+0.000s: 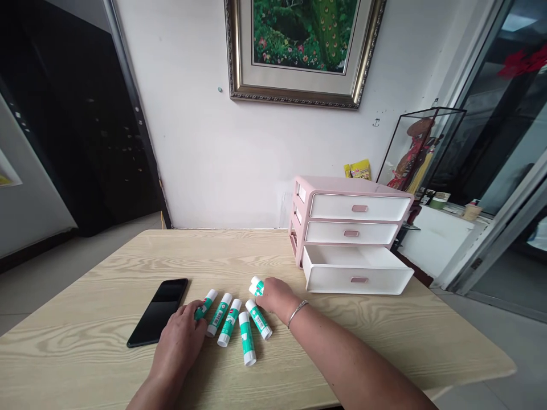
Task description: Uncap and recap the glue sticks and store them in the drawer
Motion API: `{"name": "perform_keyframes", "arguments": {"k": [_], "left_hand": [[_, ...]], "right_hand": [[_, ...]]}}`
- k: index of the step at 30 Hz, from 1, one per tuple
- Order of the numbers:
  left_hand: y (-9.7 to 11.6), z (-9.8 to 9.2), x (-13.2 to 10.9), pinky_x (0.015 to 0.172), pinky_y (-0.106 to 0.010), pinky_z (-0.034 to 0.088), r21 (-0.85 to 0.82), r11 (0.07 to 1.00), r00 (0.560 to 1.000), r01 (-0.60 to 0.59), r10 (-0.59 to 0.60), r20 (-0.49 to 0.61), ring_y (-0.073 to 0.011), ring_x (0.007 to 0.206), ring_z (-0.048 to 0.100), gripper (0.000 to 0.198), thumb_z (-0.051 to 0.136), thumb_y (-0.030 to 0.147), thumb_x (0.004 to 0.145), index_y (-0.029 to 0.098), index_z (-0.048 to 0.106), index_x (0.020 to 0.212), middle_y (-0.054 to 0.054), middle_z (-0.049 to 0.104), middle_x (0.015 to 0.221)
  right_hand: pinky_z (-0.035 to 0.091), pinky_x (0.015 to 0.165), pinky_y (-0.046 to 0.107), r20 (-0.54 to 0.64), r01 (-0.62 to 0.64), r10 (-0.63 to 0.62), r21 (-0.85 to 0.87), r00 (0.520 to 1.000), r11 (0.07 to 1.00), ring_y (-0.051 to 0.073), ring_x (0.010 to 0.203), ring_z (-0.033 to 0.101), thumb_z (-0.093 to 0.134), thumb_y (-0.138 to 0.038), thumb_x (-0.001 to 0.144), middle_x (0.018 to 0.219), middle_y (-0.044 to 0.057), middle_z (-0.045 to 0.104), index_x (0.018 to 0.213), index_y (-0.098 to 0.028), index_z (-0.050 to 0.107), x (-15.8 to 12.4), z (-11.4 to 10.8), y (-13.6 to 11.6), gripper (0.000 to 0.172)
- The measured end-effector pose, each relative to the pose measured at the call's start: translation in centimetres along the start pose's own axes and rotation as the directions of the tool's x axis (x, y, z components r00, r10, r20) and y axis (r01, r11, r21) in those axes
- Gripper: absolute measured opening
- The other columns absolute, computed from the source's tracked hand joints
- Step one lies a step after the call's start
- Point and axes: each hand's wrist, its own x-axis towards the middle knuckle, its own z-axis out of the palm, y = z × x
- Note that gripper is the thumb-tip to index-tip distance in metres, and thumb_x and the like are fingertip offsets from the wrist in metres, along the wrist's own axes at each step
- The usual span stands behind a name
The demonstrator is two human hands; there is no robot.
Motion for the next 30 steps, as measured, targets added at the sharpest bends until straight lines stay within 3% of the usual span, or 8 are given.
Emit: {"name": "perform_keyframes", "arguments": {"k": [4,8,12,15,20,26,28,30], "left_hand": [[-0.4,0.5,0.3,0.099,-0.037,0.044,-0.003,1.0,1.0,-0.02,0.02,-0.005,-0.0301,0.119,0.062,0.042,0.049,0.014,0.094,0.018,0.064,0.133,-0.013,0.069,0.131],[-0.2,0.5,0.1,0.098,-0.035,0.044,0.02,0.999,1.0,-0.027,0.027,-0.013,-0.0295,0.118,0.063,0.042,0.049,0.015,0.093,0.018,0.064,0.133,-0.013,0.069,0.131],[0.0,0.2,-0.1,0.097,-0.036,0.044,0.017,1.0,1.0,-0.025,0.025,-0.008,-0.0295,0.118,0.064,0.044,0.049,0.014,0.092,0.018,0.064,0.133,-0.013,0.07,0.13],[-0.3,0.5,0.1,0.098,-0.036,0.044,0.005,0.999,0.999,-0.032,0.032,-0.007,-0.0301,0.118,0.063,0.044,0.049,0.015,0.092,0.018,0.064,0.133,-0.013,0.07,0.13],[-0.9,1.4,0.5,0.101,-0.037,0.043,0.003,0.999,0.999,-0.042,0.042,-0.008,-0.0303,0.12,0.062,0.043,0.049,0.016,0.093,0.018,0.063,0.134,-0.013,0.069,0.131],[-0.6,1.3,0.4,0.101,-0.036,0.043,-0.032,0.999,1.0,-0.016,0.015,-0.024,-0.0293,0.119,0.063,0.042,0.05,0.015,0.092,0.018,0.065,0.131,-0.013,0.07,0.13],[-0.5,1.1,0.3,0.102,-0.036,0.043,-0.053,0.999,1.0,-0.012,0.01,-0.028,-0.029,0.121,0.062,0.042,0.051,0.015,0.091,0.017,0.065,0.131,-0.013,0.069,0.132],[-0.4,1.0,0.3,0.103,-0.036,0.043,-0.068,0.998,1.0,-0.01,0.008,-0.028,-0.0287,0.123,0.06,0.042,0.05,0.014,0.092,0.017,0.064,0.131,-0.013,0.069,0.134]], "right_hand": [[0.043,0.074,0.029,-0.115,0.08,-0.082,-0.02,0.99,0.997,0.027,0.101,0.07,0.069,-0.039,0.087,0.11,0.012,0.076,0.104,-0.02,0.07,0.1,-1.6,1.8,0.025],[0.041,0.076,0.029,-0.252,0.083,-0.093,-0.049,0.963,0.995,0.026,0.103,0.067,0.055,-0.051,0.098,0.116,0.013,0.073,0.116,-0.021,0.065,0.7,-6.8,5.8,0.036],[0.039,0.076,0.03,-0.328,-0.007,-0.024,-0.093,0.944,0.996,0.027,0.103,0.065,0.053,-0.047,0.1,0.116,0.015,0.071,0.117,-0.02,0.063,0.6,-12.6,11.0,0.033],[0.038,0.071,0.03,-0.298,-0.122,0.083,-0.116,0.951,0.986,0.026,0.088,0.066,0.064,-0.039,0.092,0.1,0.013,0.073,0.105,-0.019,0.066,0.4,-14.9,14.2,0.024],[0.04,0.066,0.03,-0.191,-0.26,0.234,-0.128,0.953,0.957,0.023,0.072,0.066,0.075,-0.025,0.08,0.081,0.008,0.072,0.088,-0.018,0.069,1.4,-14.8,16.8,0.012],[0.046,0.068,0.035,-0.098,-0.259,0.248,-0.124,0.964,0.958,0.025,0.071,0.069,0.083,-0.019,0.065,0.071,0.008,0.072,0.07,-0.019,0.072,3.9,-13.7,16.7,0.012],[0.047,0.069,0.037,-0.105,-0.251,0.24,-0.112,0.965,0.962,0.027,0.073,0.07,0.084,-0.018,0.064,0.072,0.01,0.073,0.065,-0.018,0.073,4.5,-13.6,16.6,0.011],[0.049,0.071,0.038,-0.184,-0.244,0.225,-0.086,0.957,0.966,0.029,0.079,0.072,0.085,-0.017,0.064,0.076,0.012,0.075,0.066,-0.017,0.075,4.8,-13.5,16.5,0.01]]}}
